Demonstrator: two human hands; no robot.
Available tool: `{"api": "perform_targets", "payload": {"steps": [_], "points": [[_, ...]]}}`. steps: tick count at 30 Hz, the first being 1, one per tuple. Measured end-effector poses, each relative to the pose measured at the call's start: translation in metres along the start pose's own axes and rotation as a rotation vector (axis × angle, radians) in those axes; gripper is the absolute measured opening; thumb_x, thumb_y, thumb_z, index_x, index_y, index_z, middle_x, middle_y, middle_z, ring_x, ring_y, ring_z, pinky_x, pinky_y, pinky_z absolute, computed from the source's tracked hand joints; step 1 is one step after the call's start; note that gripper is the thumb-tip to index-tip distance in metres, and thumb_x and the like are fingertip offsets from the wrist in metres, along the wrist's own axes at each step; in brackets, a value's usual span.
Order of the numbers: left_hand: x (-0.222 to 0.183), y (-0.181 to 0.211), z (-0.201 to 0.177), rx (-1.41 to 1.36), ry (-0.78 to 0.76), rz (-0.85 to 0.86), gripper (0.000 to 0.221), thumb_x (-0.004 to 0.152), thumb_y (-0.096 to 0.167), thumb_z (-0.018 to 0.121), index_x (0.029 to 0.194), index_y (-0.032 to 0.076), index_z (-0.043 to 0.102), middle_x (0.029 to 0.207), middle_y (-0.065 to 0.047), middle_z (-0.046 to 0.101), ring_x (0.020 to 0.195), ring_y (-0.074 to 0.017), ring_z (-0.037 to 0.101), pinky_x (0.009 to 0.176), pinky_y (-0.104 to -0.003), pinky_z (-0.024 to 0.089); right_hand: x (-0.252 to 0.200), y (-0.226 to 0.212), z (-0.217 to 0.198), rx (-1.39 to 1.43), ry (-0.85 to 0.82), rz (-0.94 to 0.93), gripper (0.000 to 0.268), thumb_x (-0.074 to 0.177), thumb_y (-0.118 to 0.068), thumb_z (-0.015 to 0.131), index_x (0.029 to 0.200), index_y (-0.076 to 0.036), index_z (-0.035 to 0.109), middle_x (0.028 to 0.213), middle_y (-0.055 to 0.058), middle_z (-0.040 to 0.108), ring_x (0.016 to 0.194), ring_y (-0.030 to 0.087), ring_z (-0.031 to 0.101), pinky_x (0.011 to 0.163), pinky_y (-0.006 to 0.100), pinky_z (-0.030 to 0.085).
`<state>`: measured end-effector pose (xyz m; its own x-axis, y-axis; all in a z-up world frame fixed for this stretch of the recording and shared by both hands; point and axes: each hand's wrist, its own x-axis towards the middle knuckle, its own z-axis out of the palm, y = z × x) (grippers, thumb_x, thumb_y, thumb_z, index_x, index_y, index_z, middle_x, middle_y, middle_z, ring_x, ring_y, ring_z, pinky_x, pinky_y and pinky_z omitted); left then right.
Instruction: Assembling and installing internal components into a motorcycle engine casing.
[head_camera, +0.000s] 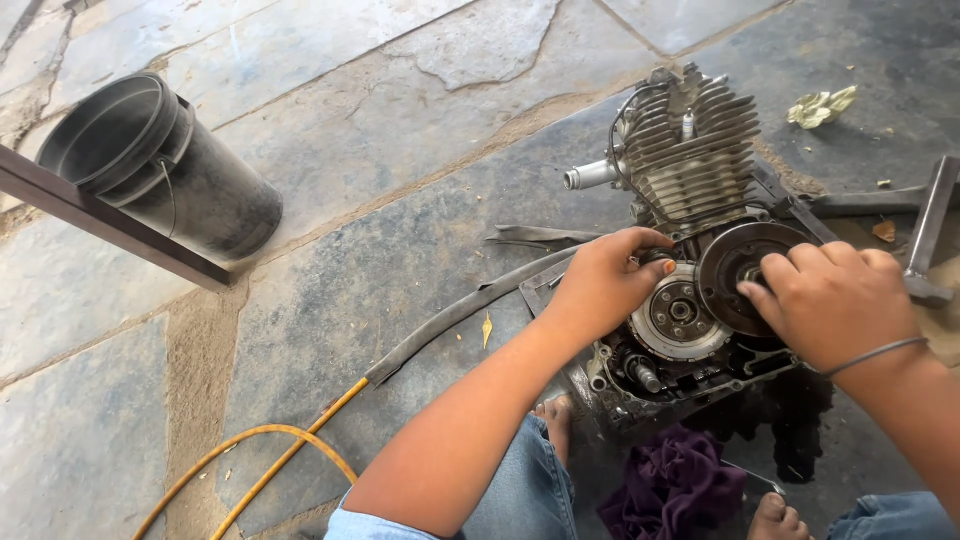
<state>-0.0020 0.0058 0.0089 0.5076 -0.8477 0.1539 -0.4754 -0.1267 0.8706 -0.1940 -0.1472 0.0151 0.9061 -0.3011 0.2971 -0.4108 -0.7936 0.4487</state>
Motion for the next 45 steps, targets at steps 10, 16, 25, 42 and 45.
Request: {"api": "perform_targets", "payload": {"steps": [10,16,25,42,45], "points": [[0.000,-0.001,-0.002,-0.018,0.019,0.027,0.035,0.089,0.026,0.075,0.119,0.009,0.072,0.109,-0.011,0.077,0.085,-0.0203,0.074,0.080,-0.033,0.059,0.013,0.014,0.007,0.047,-0.212,-0.175,0.023,0.091,-0.043,0.063,0.092,-0.020,0.065,0.079,-0.004,0.064,0.084,0.014,0.066,0.076,0.029,0.056],[0.001,-0.006,0.001,-0.021,0.008,0.045,0.034,0.089,0.025,0.075,0.119,0.008,0.072,0.109,-0.011,0.078,0.088,-0.0192,0.074,0.081,-0.033,0.058,0.005,0.005,0.040,0.060,-0.049,-0.076,0.036,0.095,-0.047,0.061,0.074,-0.017,0.064,0.071,0.000,0.065,0.075,0.018,0.068,0.065,0.030,0.055],[-0.001,-0.002,-0.005,-0.024,0.023,0.016,0.034,0.089,0.026,0.075,0.119,0.010,0.072,0.108,-0.010,0.077,0.085,-0.0197,0.073,0.081,-0.033,0.058,-0.007,0.015,0.031,-0.016,-0.133,0.035,0.041,0.093,-0.060,0.058,0.093,-0.021,0.068,0.077,-0.003,0.064,0.065,0.012,0.067,0.056,0.026,0.054],[0.002,0.000,0.002,0.010,-0.023,-0.018,0.034,0.090,0.027,0.074,0.119,0.010,0.073,0.100,-0.011,0.077,0.081,-0.0184,0.072,0.077,-0.032,0.057,0.010,0.010,0.039,0.057,-0.195,-0.129,0.028,0.092,-0.049,0.061,0.088,-0.021,0.065,0.080,-0.003,0.061,0.079,0.014,0.067,0.068,0.030,0.056],[0.002,-0.004,0.003,0.038,-0.047,0.002,0.035,0.090,0.027,0.074,0.120,0.009,0.073,0.098,-0.012,0.076,0.078,-0.0193,0.071,0.075,-0.033,0.057,0.001,0.002,0.055,0.037,-0.118,-0.035,0.038,0.098,-0.049,0.060,0.076,-0.018,0.063,0.074,-0.002,0.062,0.071,0.016,0.067,0.060,0.029,0.054]]}}
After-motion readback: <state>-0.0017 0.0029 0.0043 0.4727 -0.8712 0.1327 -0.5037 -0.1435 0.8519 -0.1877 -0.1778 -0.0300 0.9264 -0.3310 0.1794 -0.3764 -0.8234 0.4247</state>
